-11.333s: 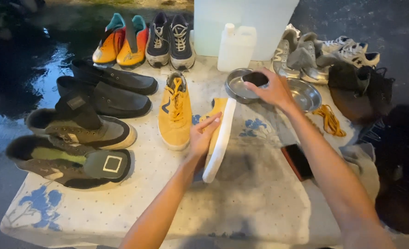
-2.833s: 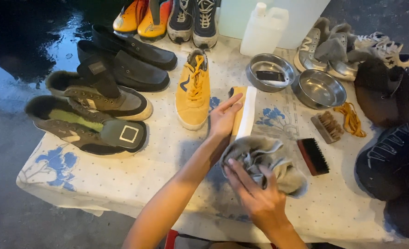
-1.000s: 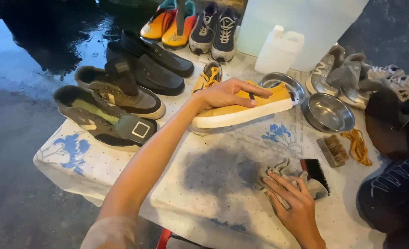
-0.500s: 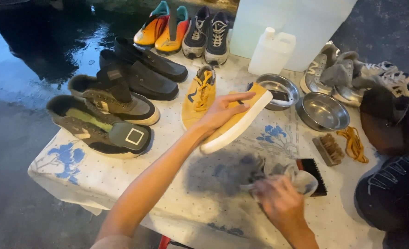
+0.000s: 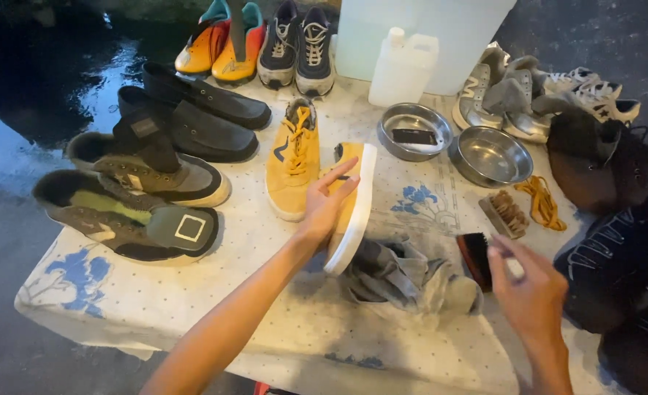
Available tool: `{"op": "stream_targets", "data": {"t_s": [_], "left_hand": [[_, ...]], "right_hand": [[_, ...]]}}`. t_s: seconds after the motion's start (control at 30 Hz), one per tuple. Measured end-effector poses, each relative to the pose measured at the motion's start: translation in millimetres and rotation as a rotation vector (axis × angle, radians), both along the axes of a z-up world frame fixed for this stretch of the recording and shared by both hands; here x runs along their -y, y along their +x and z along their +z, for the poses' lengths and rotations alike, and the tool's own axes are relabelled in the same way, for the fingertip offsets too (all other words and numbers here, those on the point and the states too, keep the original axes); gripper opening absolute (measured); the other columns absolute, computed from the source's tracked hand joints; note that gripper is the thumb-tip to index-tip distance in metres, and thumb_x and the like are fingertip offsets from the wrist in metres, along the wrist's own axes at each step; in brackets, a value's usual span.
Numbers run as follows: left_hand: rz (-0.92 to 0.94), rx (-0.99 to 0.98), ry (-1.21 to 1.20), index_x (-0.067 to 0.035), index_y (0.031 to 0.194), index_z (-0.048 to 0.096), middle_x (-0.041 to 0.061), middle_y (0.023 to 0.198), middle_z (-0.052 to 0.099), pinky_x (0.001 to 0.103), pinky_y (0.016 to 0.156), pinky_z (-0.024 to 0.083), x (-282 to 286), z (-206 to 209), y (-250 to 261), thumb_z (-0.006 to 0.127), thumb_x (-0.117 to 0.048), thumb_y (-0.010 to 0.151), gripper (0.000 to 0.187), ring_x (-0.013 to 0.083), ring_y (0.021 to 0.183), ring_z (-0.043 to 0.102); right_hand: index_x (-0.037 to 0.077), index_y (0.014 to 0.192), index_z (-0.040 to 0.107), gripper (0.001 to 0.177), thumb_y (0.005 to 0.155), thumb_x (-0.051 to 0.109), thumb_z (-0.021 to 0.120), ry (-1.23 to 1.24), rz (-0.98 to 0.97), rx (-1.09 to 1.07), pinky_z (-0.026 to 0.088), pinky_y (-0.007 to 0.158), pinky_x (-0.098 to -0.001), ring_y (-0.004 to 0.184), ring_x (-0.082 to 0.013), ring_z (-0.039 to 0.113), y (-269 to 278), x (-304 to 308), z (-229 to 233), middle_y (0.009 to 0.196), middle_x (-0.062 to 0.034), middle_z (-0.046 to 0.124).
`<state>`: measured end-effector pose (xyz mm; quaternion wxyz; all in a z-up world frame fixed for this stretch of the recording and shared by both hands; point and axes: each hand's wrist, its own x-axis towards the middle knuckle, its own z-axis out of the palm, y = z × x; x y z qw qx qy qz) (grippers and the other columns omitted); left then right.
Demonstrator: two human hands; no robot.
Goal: The person scrubs the white sole of a yellow sneaker with a brush, then wipes it with a cloth. They dip the brush into a metal bowl of water and continue scrubbing the sole. The person repeats the scrubbing and wiping process on the same shoe.
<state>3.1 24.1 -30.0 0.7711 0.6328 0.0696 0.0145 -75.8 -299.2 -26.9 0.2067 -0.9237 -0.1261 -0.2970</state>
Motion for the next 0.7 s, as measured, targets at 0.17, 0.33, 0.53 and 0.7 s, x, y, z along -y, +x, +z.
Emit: {"op": "stream_targets", "data": {"t_s": [0.17,0.33,0.53,0.7], "left_hand": [[0.001,0.138,-0.071,-0.020,0.134,0.069,0.011,0.151,0.058,0.048,0.124,0.026,1.4,-24.4,4.2,0.073,-0.032,0.090,0.046,0.0298,0.147,0.044],[0.033,0.276,-0.189,-0.010,0.137,0.068,0.013,0.144,0.063,0.041,0.123,0.032,-2.3,-44.8,14.0,0.071,-0.023,0.096,0.042,0.0204,0.142,0.048],[0.000,0.347,-0.158,-0.009,0.137,0.068,0.013,0.144,0.063,0.041,0.123,0.032,-6.0,-56.8,24.5,0.075,-0.018,0.092,0.047,0.0210,0.141,0.048],[-0.060,0.262,-0.165,-0.013,0.141,0.065,0.015,0.150,0.058,0.041,0.126,0.024,-8.0,-56.3,26.1,0.077,-0.020,0.087,0.056,0.0279,0.148,0.042]], "right_hand": [[0.010,0.109,0.081,0.017,0.094,0.015,0.078,-0.199,0.182,0.089,0.054,0.093,-0.0364,0.100,-0.0246,0.071,99.7,-20.4,11.4,0.109,-0.0067,0.079],[0.009,0.118,0.078,0.021,0.098,0.015,0.073,-0.278,0.268,-0.101,0.052,0.098,-0.0427,0.103,-0.0354,0.072,224.8,-48.0,24.9,0.110,-0.0142,0.077],[0.009,0.127,0.073,0.052,0.078,0.025,0.083,-0.383,0.336,-0.561,0.048,0.105,-0.0517,0.117,-0.0417,0.068,312.9,-75.4,26.7,0.124,-0.0175,0.075],[0.028,0.128,0.074,0.055,0.074,0.026,0.086,-0.600,0.138,-0.715,0.051,0.107,-0.0484,0.121,-0.0330,0.068,330.1,-94.1,11.3,0.122,-0.0026,0.078]]}}
